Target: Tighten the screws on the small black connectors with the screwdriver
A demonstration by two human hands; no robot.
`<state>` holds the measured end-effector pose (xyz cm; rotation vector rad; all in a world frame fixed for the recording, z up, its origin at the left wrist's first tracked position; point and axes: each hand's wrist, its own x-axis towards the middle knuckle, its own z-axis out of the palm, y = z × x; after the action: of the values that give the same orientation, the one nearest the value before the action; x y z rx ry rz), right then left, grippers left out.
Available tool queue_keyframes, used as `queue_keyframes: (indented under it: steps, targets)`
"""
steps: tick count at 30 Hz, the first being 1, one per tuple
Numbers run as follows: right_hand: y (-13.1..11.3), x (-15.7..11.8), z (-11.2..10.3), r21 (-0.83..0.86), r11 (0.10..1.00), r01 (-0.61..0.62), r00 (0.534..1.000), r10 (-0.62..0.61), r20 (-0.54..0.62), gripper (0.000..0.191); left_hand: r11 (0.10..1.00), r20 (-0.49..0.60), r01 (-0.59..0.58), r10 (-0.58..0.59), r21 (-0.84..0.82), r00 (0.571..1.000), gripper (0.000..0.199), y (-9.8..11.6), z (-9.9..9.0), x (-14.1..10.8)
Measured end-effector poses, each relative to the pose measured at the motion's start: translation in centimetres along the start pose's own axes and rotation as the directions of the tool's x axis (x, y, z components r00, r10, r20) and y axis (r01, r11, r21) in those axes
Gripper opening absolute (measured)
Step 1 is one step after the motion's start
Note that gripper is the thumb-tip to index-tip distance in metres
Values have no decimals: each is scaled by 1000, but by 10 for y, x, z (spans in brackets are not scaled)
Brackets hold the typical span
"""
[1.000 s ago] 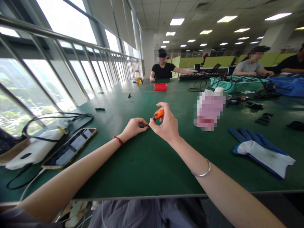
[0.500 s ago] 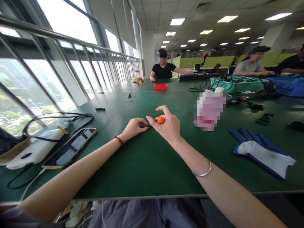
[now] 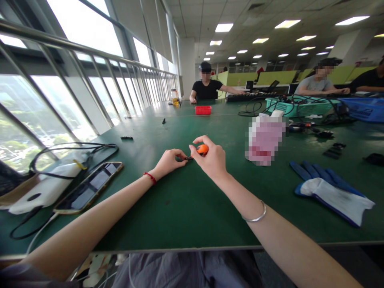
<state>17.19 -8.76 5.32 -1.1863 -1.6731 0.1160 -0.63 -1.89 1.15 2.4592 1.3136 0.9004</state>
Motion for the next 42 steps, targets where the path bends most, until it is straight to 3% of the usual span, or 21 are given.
queue_keyframes:
  steps: [5,9,12,15,17,20,22,24,26,28,33,35,37,39,42]
  targets:
    - [2,0,1,1,998,63,996,-63,-69,47,1000,-3,-16,16,0,1000,12,1,-1,0]
    - [2,1,0,-22,1000,-2,999,1,-41,26,1000,-3,-7,7,9,1000,11,1,-1,-1]
    - [4,1,-1,26,998,51,999,-51,-1,21,1000,-4,6,-6,2,1000,12,0,0,-1]
    - [5,2,-1,49,994,95,995,-93,-44,42,1000,-3,2,-2,-3,1000,11,1,-1,-1]
    - [4,2,0,23,998,52,996,-51,-69,51,1000,-5,-6,6,3,1000,11,1,-1,-1]
    - [3,2,-1,-27,999,-23,998,21,-58,30,1000,-8,-8,8,9,1000,11,0,0,-1]
    - [3,2,-1,-12,1000,-3,1000,3,-30,22,1000,-7,-6,6,7,1000,12,-1,1,0]
    - [4,1,0,27,998,60,998,-59,-21,26,1000,-6,-9,9,6,1000,12,-2,2,0]
    - [5,1,1,49,993,110,993,-108,-45,44,1000,-7,-17,17,3,1000,12,-3,2,0]
    - [4,0,0,29,995,94,994,-93,-62,52,1000,-10,-24,25,4,1000,11,-3,1,-1]
    - [-2,0,-2,-19,1000,6,1000,-6,-4,19,1000,-10,-5,5,9,1000,11,0,-1,-1]
    - [-2,0,-2,21,998,60,998,-60,-14,22,1000,-7,-2,2,5,1000,12,0,-1,-1]
    - [-2,1,-2,50,994,101,993,-98,-59,40,1000,-6,-7,7,1,1000,12,0,0,-1]
    - [-1,1,-1,38,997,67,995,-64,-75,51,1000,-9,-14,14,0,1000,12,-1,0,-1]
    - [-1,0,-1,-15,1000,-13,999,12,-39,32,1000,-14,-16,16,10,1000,11,-1,1,-1]
